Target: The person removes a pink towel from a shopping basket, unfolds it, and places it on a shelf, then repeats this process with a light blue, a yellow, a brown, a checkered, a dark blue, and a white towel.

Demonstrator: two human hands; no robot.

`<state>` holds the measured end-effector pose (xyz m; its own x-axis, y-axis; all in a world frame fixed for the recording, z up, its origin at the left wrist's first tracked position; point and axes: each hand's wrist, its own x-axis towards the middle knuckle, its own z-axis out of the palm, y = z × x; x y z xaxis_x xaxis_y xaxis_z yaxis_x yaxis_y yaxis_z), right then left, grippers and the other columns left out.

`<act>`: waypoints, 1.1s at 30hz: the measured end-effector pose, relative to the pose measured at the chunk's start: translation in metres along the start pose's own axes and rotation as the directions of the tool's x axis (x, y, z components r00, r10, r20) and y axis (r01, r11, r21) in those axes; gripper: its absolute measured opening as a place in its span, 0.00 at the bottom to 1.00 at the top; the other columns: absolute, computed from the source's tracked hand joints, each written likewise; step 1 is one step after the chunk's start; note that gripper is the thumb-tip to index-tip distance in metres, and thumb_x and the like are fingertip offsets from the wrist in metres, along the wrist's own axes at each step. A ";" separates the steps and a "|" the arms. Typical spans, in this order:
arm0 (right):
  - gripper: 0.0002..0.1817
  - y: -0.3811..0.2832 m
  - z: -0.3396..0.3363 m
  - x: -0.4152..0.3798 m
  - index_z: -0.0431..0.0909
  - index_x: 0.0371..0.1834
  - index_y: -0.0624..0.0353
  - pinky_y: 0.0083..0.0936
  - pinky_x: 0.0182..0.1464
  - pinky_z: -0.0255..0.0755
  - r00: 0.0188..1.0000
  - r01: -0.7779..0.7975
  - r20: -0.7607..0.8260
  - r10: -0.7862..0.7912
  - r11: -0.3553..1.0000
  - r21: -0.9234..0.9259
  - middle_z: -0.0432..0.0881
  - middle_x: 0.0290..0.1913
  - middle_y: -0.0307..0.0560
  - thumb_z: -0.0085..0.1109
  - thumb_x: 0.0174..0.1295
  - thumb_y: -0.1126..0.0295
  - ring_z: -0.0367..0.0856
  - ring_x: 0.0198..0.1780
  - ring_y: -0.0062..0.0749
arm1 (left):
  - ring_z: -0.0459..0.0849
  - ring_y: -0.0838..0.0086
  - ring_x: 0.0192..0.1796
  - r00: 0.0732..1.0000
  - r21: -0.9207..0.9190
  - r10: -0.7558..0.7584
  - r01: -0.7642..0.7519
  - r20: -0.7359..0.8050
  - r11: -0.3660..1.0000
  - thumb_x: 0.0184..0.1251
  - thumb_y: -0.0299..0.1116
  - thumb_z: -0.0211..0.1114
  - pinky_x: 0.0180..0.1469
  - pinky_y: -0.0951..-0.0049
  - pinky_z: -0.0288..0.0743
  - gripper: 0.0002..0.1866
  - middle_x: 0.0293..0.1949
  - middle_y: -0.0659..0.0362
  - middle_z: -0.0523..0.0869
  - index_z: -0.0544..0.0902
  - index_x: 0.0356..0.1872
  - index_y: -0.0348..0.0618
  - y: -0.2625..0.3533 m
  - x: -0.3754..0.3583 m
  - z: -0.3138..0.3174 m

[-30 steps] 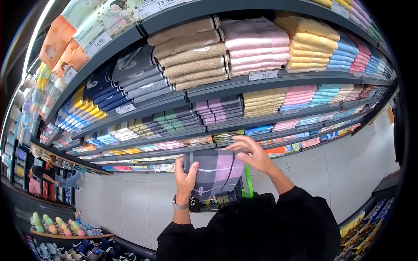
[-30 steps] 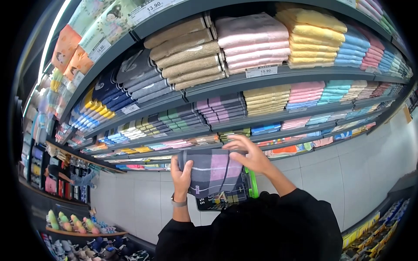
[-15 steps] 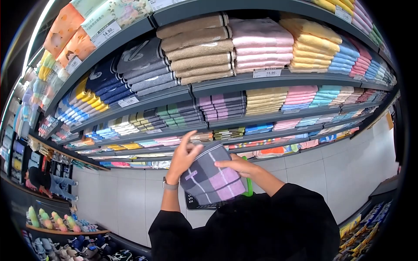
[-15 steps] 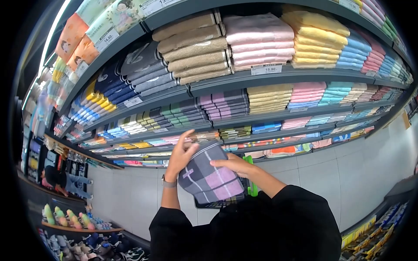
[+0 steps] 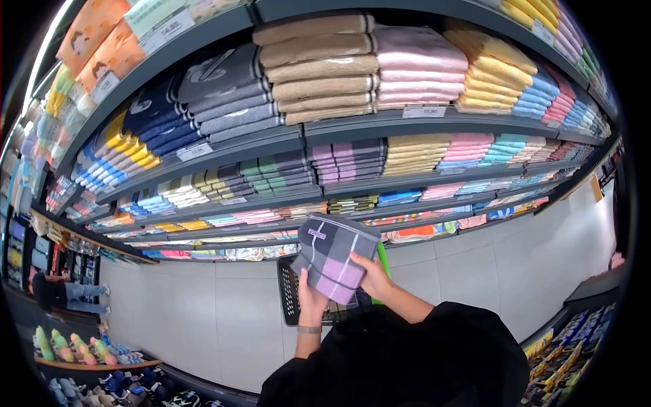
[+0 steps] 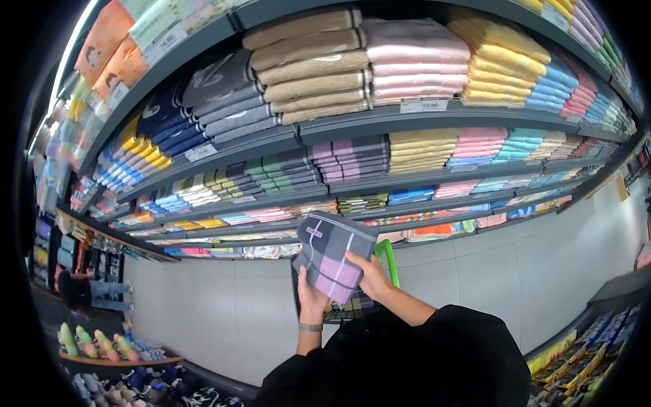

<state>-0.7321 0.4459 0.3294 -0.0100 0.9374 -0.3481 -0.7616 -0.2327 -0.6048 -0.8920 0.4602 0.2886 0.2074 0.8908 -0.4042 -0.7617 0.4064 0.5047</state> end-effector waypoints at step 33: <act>0.21 -0.064 0.035 0.037 0.74 0.50 0.65 0.24 0.46 0.74 0.998 -0.002 -0.053 -0.027 0.878 -0.479 0.81 0.41 0.45 0.65 0.57 0.63 0.79 0.44 0.27 | 0.78 0.77 0.46 0.932 0.632 0.205 -0.354 0.299 0.689 0.64 0.28 0.62 0.50 0.78 0.71 0.19 0.46 0.57 0.81 0.74 0.55 0.34 0.116 0.028 0.070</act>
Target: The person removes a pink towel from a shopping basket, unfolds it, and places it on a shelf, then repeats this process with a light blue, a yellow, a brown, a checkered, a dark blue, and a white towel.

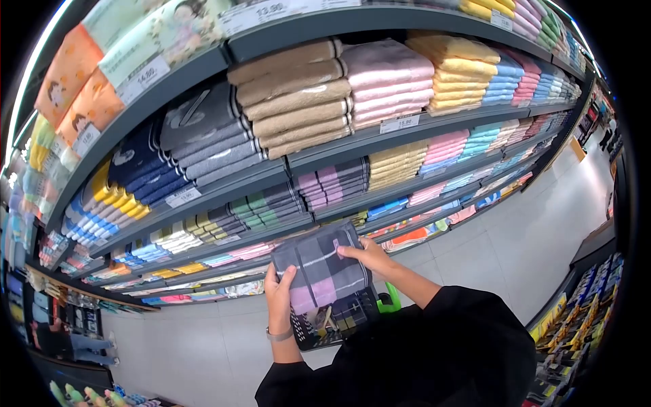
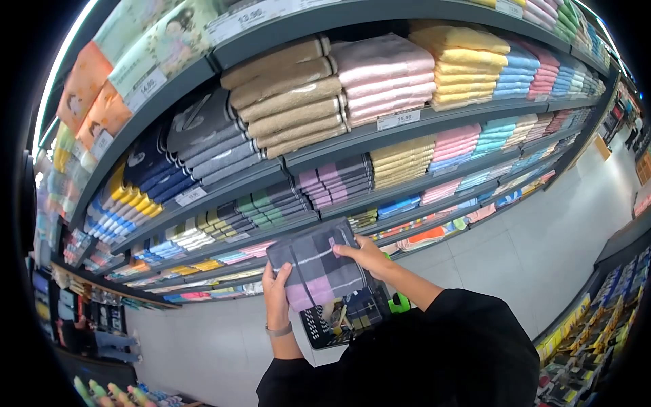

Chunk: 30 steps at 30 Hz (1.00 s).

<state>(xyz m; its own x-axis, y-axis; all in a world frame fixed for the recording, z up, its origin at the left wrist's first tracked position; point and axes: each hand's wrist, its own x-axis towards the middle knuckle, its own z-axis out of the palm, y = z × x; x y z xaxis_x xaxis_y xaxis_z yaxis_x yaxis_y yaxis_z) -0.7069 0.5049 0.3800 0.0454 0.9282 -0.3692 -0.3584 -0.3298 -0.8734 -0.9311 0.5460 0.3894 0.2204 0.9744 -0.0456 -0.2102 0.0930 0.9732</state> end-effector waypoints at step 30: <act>0.18 -0.110 -0.074 0.163 0.74 0.49 0.65 0.33 0.50 0.76 0.986 -0.029 0.157 -0.047 0.893 0.449 0.81 0.45 0.51 0.54 0.64 0.62 0.81 0.44 0.36 | 0.74 0.69 0.53 0.972 0.345 0.178 -0.117 -0.152 0.932 0.62 0.30 0.60 0.56 0.73 0.65 0.18 0.51 0.53 0.80 0.77 0.52 0.30 0.001 0.202 0.068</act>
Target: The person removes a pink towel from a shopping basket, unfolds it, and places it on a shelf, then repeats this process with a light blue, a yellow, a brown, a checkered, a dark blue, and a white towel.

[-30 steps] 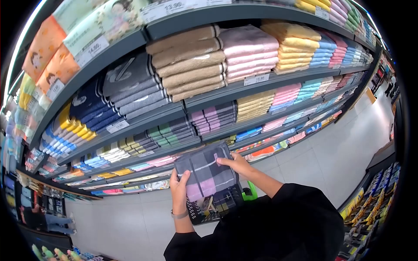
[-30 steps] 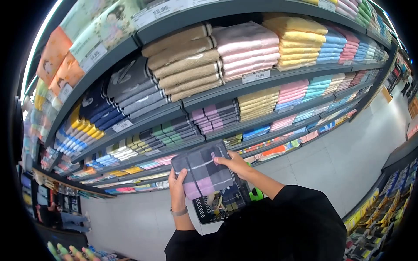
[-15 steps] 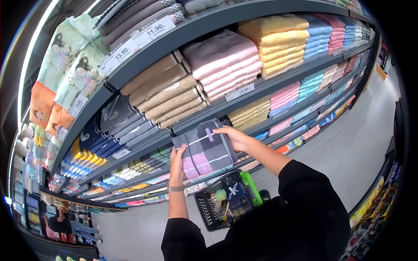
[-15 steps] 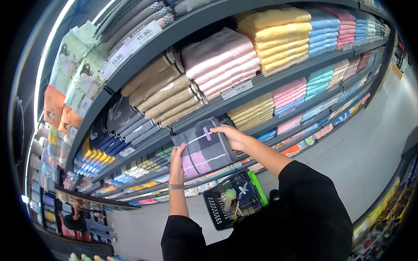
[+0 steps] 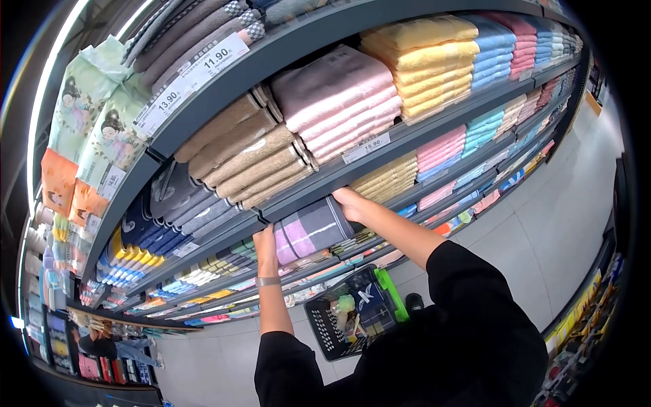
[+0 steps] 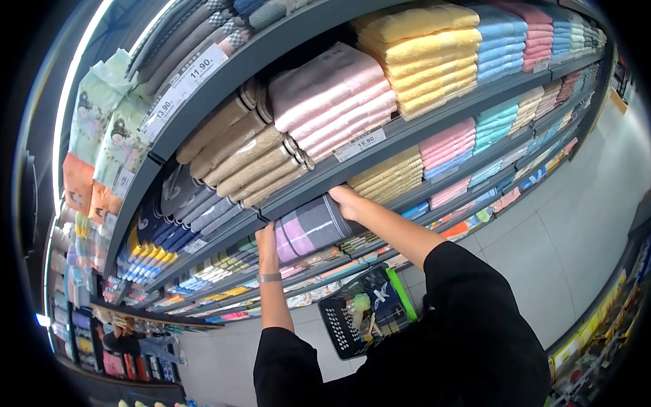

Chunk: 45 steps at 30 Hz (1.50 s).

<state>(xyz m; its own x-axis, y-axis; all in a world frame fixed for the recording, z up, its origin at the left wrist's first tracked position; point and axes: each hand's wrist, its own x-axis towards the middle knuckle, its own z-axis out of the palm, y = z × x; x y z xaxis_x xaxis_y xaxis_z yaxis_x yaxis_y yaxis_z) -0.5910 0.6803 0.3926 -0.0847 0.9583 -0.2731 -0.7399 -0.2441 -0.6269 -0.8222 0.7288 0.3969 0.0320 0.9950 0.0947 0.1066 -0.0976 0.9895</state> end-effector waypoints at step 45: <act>0.21 0.012 0.007 -0.052 0.60 0.53 0.75 0.33 0.46 0.82 0.917 0.363 -0.092 -0.387 0.909 -0.205 0.69 0.53 0.61 0.45 0.68 0.65 0.80 0.50 0.47 | 0.77 0.61 0.51 0.983 0.758 0.175 -0.078 -0.049 0.647 0.66 0.29 0.53 0.55 0.67 0.68 0.17 0.49 0.46 0.80 0.73 0.54 0.33 -0.068 0.112 0.010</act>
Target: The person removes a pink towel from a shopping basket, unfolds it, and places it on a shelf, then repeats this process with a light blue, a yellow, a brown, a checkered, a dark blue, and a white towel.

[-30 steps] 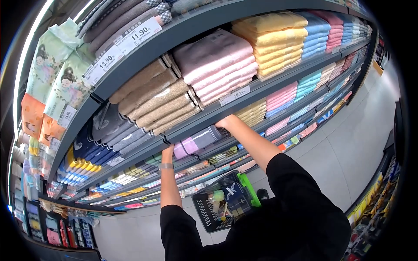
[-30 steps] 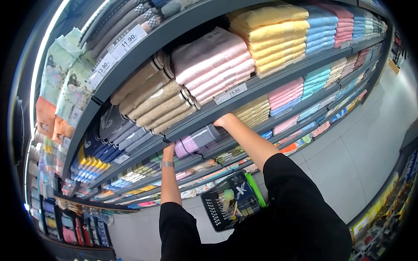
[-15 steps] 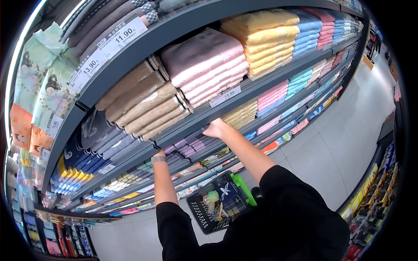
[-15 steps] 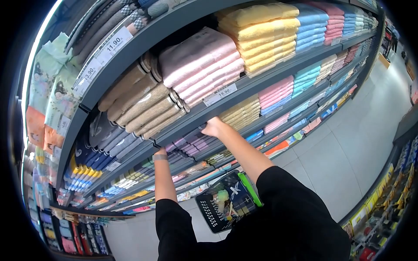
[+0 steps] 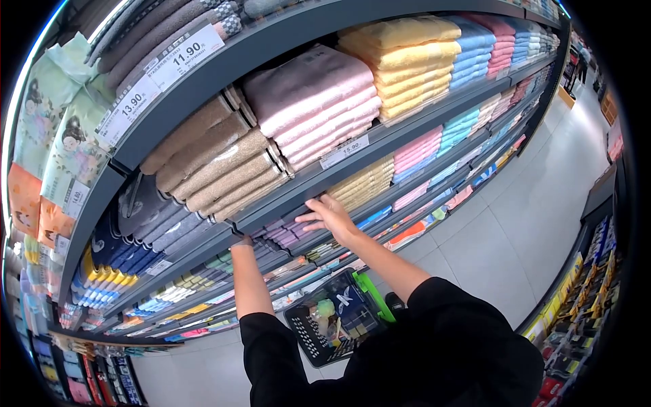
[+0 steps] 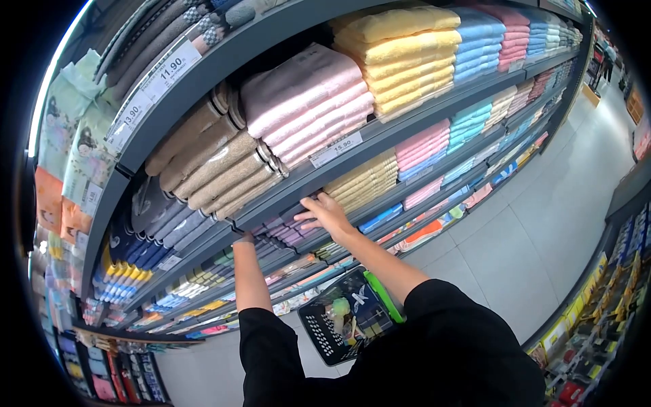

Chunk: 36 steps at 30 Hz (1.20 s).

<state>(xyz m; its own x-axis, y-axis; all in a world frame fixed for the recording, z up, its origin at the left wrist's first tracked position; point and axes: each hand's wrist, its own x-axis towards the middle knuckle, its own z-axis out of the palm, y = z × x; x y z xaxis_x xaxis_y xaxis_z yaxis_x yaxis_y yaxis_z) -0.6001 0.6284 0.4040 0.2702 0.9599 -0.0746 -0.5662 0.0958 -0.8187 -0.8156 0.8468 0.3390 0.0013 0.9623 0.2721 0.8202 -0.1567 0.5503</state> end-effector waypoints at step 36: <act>0.20 0.016 -0.008 0.007 0.73 0.39 0.70 0.21 0.28 0.78 0.996 -0.093 -0.006 0.093 0.978 -0.186 0.84 0.29 0.54 0.46 0.68 0.58 0.82 0.26 0.29 | 0.75 0.45 0.51 0.910 -0.117 0.414 -0.410 0.017 0.905 0.61 0.34 0.62 0.55 0.57 0.67 0.23 0.50 0.38 0.77 0.73 0.54 0.30 0.058 -0.123 -0.071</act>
<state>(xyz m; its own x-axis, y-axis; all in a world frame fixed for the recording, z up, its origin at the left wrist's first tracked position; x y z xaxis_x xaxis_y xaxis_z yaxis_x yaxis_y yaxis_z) -0.6009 0.6341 0.3853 0.2213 0.9630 -0.1540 -0.4338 -0.0442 -0.8999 -0.8088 0.7038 0.3938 0.3511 0.8145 0.4619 0.6745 -0.5621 0.4786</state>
